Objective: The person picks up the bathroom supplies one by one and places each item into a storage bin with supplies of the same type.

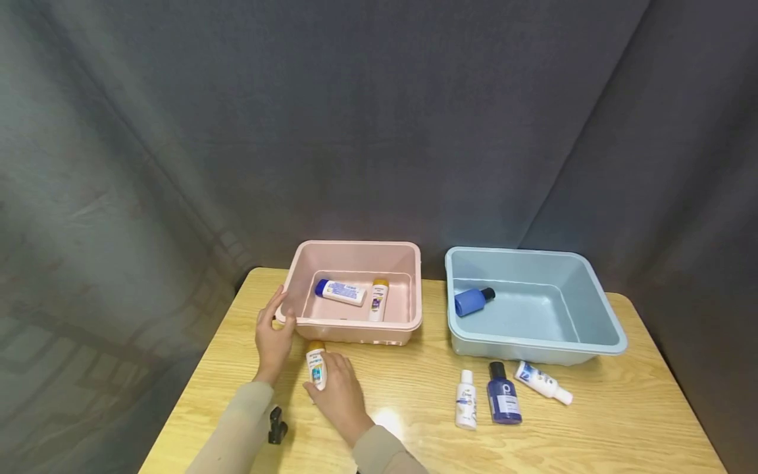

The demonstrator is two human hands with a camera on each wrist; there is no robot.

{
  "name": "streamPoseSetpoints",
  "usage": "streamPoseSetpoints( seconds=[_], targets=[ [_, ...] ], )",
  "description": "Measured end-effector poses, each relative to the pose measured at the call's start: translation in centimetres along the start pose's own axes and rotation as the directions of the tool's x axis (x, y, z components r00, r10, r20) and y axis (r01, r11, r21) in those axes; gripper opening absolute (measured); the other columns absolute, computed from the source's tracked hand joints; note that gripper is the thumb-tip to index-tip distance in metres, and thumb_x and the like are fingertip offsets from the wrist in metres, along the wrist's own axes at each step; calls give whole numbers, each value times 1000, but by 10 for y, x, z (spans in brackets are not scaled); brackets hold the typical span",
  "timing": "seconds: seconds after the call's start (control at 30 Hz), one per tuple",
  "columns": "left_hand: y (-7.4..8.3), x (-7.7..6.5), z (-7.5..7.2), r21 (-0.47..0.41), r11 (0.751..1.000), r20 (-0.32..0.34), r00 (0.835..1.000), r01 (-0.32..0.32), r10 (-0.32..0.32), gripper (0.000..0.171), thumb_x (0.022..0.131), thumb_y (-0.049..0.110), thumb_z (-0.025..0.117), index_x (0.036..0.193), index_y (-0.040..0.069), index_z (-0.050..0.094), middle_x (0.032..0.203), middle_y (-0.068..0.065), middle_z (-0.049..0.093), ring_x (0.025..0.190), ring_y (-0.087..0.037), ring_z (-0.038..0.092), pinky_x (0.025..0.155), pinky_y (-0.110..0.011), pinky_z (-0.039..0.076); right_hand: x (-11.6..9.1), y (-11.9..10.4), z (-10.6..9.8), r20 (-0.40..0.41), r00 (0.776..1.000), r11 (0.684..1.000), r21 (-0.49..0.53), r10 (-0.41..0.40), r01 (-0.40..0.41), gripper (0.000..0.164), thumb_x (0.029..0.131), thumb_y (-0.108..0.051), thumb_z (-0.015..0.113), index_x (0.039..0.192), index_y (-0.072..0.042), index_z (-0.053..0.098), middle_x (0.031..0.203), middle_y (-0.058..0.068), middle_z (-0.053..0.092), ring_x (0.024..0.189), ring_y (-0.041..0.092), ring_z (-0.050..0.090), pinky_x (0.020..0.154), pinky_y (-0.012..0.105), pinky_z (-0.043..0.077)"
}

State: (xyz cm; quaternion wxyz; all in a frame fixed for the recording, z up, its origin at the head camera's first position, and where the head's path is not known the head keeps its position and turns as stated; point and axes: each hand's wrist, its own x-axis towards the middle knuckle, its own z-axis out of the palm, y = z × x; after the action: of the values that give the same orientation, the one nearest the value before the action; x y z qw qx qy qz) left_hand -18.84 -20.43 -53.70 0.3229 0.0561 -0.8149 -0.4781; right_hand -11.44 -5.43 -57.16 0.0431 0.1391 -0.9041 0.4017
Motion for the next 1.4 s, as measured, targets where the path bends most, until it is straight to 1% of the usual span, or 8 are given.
streamPoseSetpoints(
  seconds=[0.17,0.3,0.43,0.7,0.87,1.07,1.23,1.4],
  targets=[
    [1,0,-2,8,1000,-3,1000,7,-7,44,86,4,69,129,14,67,141,4,57,123,-25,52,105,-45,41,0,-1,5,-2,1000,999,-42,-22,22,71,74,-30,86,131,0,58,120,9,62,106,23,58,86,36,55],
    [2,0,-4,16,1000,-9,1000,13,-13,43,86,6,68,128,15,67,140,5,58,123,-25,53,104,-45,41,-2,0,10,-15,999,999,-31,-38,37,63,74,-17,83,129,0,59,117,7,63,101,21,58,80,33,55],
    [2,-1,-5,22,1000,-5,1000,12,-12,43,86,7,68,128,15,67,141,4,58,123,-26,53,104,-46,41,-5,3,11,-38,998,999,-27,-44,43,55,72,-6,77,125,-1,62,116,7,64,102,21,59,82,34,55],
    [1,-1,-6,20,999,6,1000,30,-30,43,87,7,67,129,15,66,142,5,57,126,-24,51,106,-46,40,-7,9,13,-19,997,995,-59,-75,74,58,73,-12,84,126,-4,62,117,6,65,104,21,60,89,35,53],
    [0,-1,-6,10,999,17,999,36,-36,44,87,6,68,131,14,65,143,5,56,127,-23,50,108,-45,39,-5,9,12,-30,994,992,-71,-103,101,55,69,-8,86,120,-4,66,110,4,67,100,19,60,87,33,53],
    [0,-2,-5,-1,999,4,999,43,-43,44,87,6,67,131,14,65,142,5,56,127,-23,51,108,-44,39,-6,14,9,-83,991,994,-26,-109,107,45,68,-2,81,112,-3,71,102,2,68,92,17,61,80,31,55],
    [1,-2,-3,-10,999,-2,999,51,-52,44,87,5,67,131,15,65,142,6,56,127,-22,50,108,-44,38,-8,14,3,-109,993,996,65,-47,54,43,70,-3,82,112,-5,72,101,1,69,88,16,63,76,32,55],
    [2,-3,0,-17,998,8,998,56,-56,44,88,7,67,131,16,65,142,7,56,126,-22,50,109,-44,38,-7,15,-5,-131,991,993,116,-13,28,44,69,-3,84,111,-6,73,102,2,70,84,16,64,71,30,54]
  ],
)
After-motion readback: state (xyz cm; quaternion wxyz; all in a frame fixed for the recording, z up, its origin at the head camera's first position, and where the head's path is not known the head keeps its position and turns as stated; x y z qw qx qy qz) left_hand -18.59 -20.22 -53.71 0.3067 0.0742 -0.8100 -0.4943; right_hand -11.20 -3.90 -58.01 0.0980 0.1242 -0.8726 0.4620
